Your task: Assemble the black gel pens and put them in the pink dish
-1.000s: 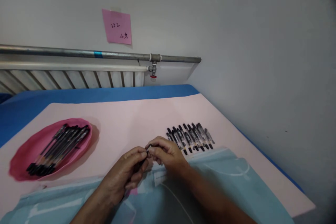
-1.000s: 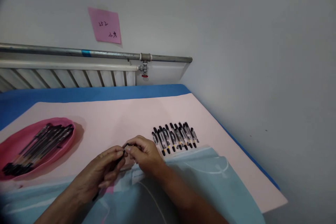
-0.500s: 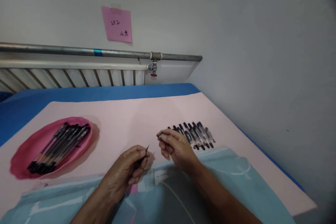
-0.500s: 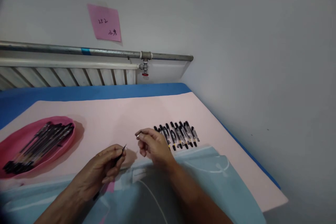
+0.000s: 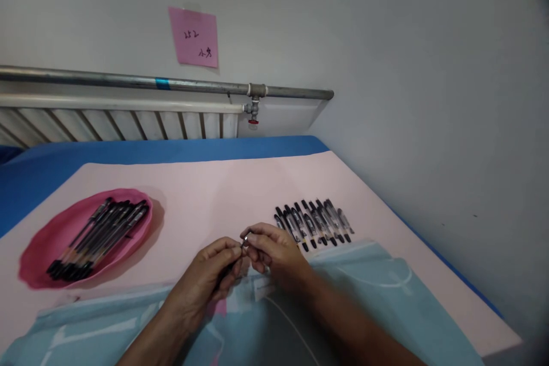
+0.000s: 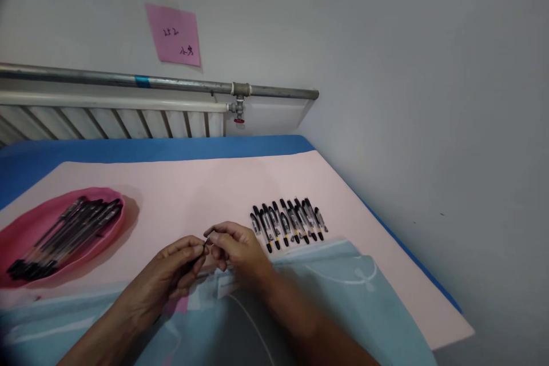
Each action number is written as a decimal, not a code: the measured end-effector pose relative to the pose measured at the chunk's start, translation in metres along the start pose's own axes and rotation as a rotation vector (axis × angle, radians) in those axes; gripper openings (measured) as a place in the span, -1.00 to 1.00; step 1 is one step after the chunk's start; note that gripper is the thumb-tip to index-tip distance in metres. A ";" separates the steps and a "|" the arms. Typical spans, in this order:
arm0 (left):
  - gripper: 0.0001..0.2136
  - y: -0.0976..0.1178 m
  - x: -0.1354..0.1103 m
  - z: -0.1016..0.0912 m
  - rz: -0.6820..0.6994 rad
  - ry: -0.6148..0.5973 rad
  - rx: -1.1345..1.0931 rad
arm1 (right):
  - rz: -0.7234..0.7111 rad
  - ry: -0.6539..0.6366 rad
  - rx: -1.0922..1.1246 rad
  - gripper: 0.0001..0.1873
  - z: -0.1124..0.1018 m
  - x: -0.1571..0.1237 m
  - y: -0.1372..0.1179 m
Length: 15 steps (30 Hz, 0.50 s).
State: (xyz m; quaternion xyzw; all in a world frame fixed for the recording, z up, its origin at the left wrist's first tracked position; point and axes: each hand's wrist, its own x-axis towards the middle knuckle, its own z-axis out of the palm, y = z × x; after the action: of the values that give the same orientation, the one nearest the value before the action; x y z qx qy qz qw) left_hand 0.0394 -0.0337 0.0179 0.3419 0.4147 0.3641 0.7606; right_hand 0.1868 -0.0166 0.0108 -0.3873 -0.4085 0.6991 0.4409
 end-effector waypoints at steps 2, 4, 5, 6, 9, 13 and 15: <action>-0.86 -0.001 0.000 -0.001 0.002 0.004 0.002 | -0.024 0.013 -0.103 -0.84 0.000 -0.001 -0.001; -0.85 -0.003 0.000 -0.002 0.009 0.004 0.004 | -0.068 0.048 -0.228 -0.85 0.000 -0.002 -0.003; -0.85 -0.003 0.001 -0.002 0.009 0.004 0.005 | -0.089 0.064 -0.282 -0.86 0.000 -0.003 -0.004; -0.85 -0.004 0.001 -0.003 0.005 0.003 0.007 | -0.104 0.072 -0.319 -0.86 0.000 -0.003 -0.006; -0.84 -0.004 0.001 -0.003 0.006 -0.008 0.007 | -0.096 0.048 -0.336 -0.89 0.000 -0.004 -0.009; -0.84 -0.004 0.002 -0.001 0.030 0.005 0.001 | -0.054 0.022 -0.307 -0.88 -0.001 -0.003 -0.009; -0.83 -0.005 0.002 -0.001 0.059 0.008 -0.002 | -0.033 0.032 -0.304 -0.87 -0.001 -0.003 -0.009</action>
State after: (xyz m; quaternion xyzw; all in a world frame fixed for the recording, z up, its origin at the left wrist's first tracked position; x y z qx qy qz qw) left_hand 0.0405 -0.0338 0.0122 0.3521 0.4070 0.3881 0.7482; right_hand 0.1911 -0.0166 0.0188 -0.4541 -0.5086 0.6157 0.3950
